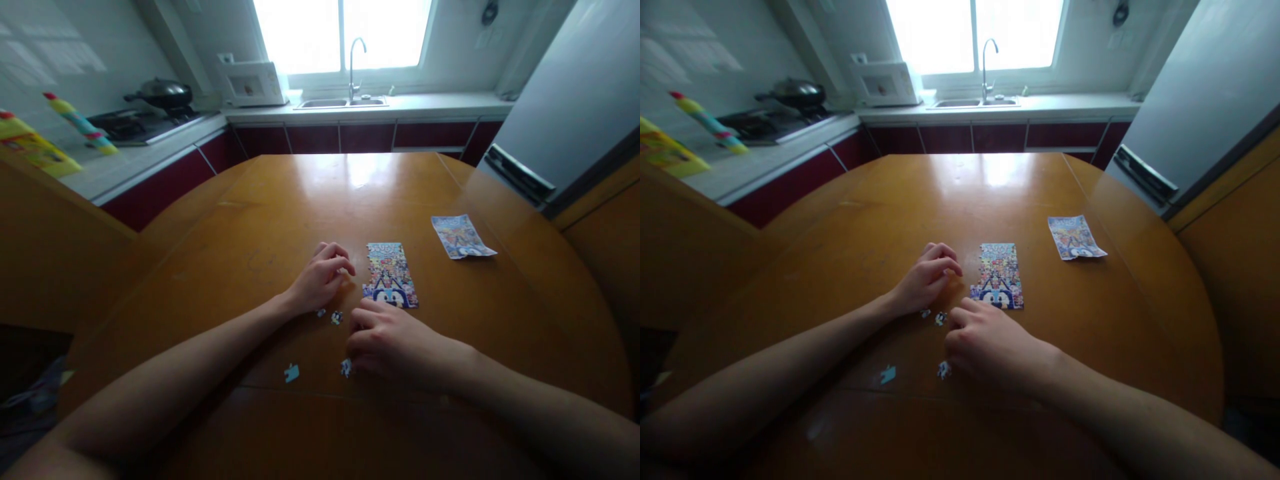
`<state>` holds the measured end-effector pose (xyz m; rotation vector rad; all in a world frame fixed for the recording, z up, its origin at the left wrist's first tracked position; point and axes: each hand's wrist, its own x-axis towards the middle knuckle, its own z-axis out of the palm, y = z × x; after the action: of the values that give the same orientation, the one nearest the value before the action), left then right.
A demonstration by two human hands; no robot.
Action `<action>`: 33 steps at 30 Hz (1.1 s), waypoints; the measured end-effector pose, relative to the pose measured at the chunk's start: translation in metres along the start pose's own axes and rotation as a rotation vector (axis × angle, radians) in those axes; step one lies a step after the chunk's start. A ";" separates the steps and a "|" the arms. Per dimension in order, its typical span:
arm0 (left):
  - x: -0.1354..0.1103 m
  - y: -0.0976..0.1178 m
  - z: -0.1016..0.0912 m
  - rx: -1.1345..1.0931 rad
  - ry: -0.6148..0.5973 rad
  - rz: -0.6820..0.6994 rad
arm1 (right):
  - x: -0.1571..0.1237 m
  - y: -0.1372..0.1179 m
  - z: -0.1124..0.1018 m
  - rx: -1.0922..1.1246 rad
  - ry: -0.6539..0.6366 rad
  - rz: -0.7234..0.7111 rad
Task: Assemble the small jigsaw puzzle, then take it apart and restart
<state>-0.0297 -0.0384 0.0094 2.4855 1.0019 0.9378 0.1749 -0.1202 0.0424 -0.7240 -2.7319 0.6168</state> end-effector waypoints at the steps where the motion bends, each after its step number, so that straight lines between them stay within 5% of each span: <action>1: 0.000 0.000 0.000 0.001 -0.003 0.000 | 0.000 -0.001 0.000 0.003 -0.018 -0.017; 16: -0.001 -0.001 0.000 0.012 -0.016 -0.003 | 0.001 -0.001 0.001 0.010 -0.085 -0.046; 27: -0.001 0.000 0.001 -0.007 -0.006 -0.004 | -0.001 0.004 -0.002 -0.006 0.048 0.028; 33: -0.001 -0.002 0.002 -0.007 -0.009 -0.003 | -0.002 -0.002 -0.002 0.003 -0.042 0.050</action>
<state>-0.0302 -0.0383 0.0066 2.4796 0.9971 0.9274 0.1762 -0.1218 0.0453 -0.7899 -2.7576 0.6544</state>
